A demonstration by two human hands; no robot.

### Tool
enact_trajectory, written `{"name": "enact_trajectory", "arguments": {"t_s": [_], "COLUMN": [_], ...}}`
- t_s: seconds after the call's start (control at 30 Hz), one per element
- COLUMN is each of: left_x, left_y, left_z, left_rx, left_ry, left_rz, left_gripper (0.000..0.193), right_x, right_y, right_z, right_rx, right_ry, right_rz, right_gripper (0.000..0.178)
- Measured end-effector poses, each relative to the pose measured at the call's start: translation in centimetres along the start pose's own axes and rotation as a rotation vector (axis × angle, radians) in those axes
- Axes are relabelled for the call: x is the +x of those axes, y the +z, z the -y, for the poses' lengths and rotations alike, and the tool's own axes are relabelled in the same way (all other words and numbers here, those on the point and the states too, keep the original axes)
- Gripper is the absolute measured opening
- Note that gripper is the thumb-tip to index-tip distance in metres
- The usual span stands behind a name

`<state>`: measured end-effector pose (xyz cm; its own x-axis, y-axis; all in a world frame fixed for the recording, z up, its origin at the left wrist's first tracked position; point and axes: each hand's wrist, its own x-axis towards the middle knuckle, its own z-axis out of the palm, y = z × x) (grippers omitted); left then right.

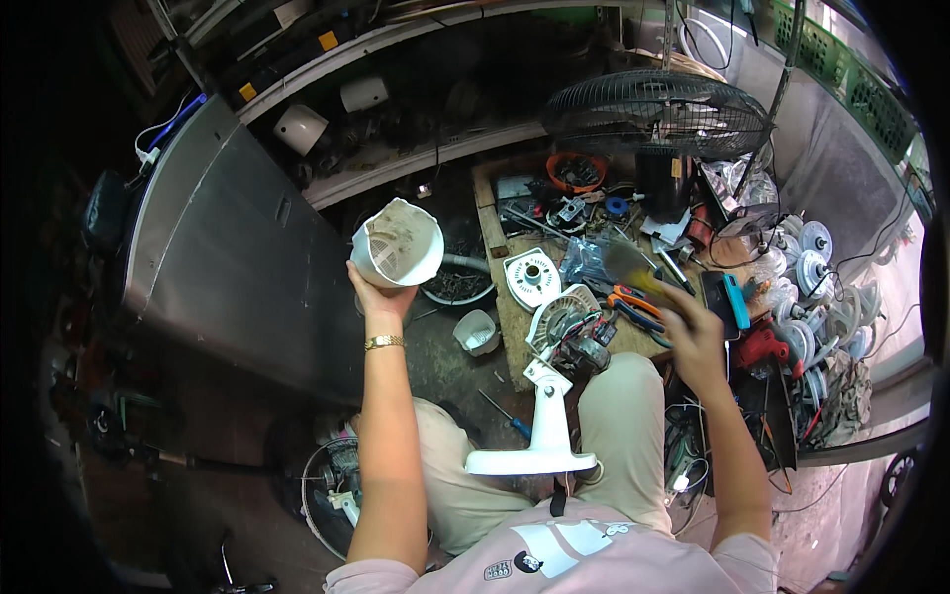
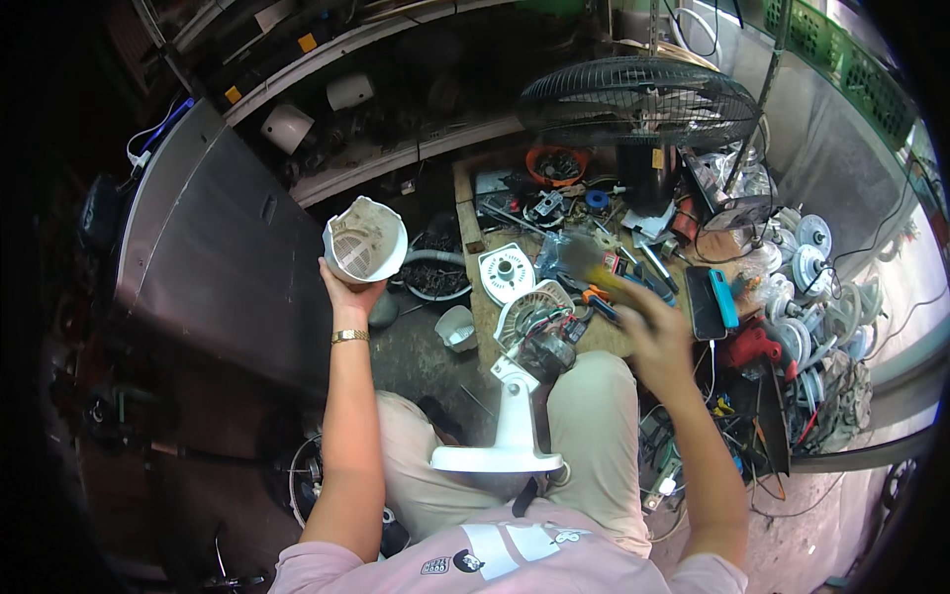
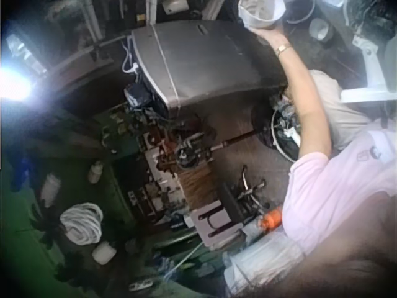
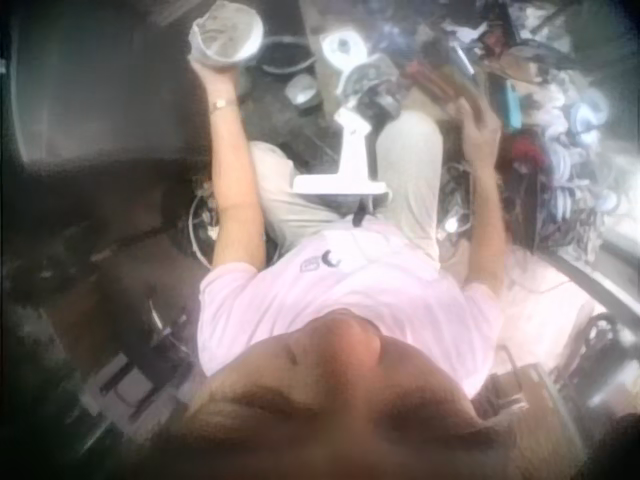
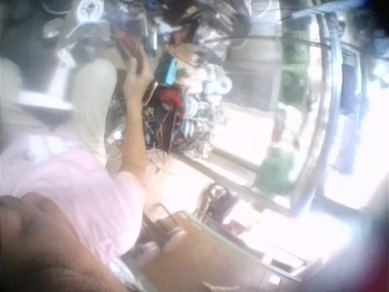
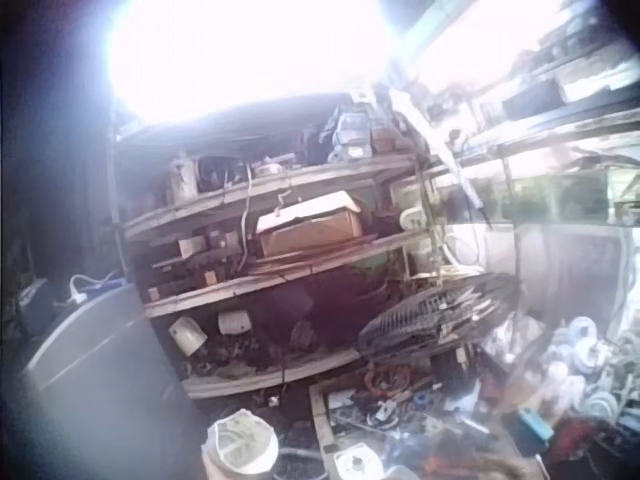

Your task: The person assembles a small white fan by securing the motor housing to the base with a screwdriver, then attaching the front grille and fan blade. The person uses a screwdriver to tighten screws and aligns the components by hand.

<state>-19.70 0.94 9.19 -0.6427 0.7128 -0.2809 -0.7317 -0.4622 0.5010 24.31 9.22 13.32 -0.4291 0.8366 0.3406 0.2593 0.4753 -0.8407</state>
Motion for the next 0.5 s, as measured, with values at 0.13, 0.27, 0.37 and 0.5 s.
{"name": "enact_trajectory", "arguments": {"t_s": [0.13, 0.27, 0.37, 0.5], "left_x": [-0.3, -0.2, 0.0, 0.2], "left_y": [0.9, 3.0, 2.1, -0.5], "left_z": [1.2, 3.3, 3.5, 0.2], "left_rx": [-0.014, -0.017, -0.078, -0.086], "left_ry": [0.003, -0.027, -0.054, 0.080], "left_rz": [0.022, 0.046, -0.001, -0.131], "left_gripper": [0.077, 0.076, 0.079, 0.082], "right_x": [9.8, 16.7, 16.8, 15.8], "right_y": [11.5, 21.6, 25.1, 24.7], "right_z": [8.3, 8.1, 7.6, 9.6], "right_rx": [-0.246, -0.453, -0.535, -0.597], "right_ry": [-0.429, -0.453, -0.501, -0.627], "right_rz": [0.246, 0.379, 0.398, 0.263], "right_gripper": [0.029, 0.022, 0.018, 0.016]}}
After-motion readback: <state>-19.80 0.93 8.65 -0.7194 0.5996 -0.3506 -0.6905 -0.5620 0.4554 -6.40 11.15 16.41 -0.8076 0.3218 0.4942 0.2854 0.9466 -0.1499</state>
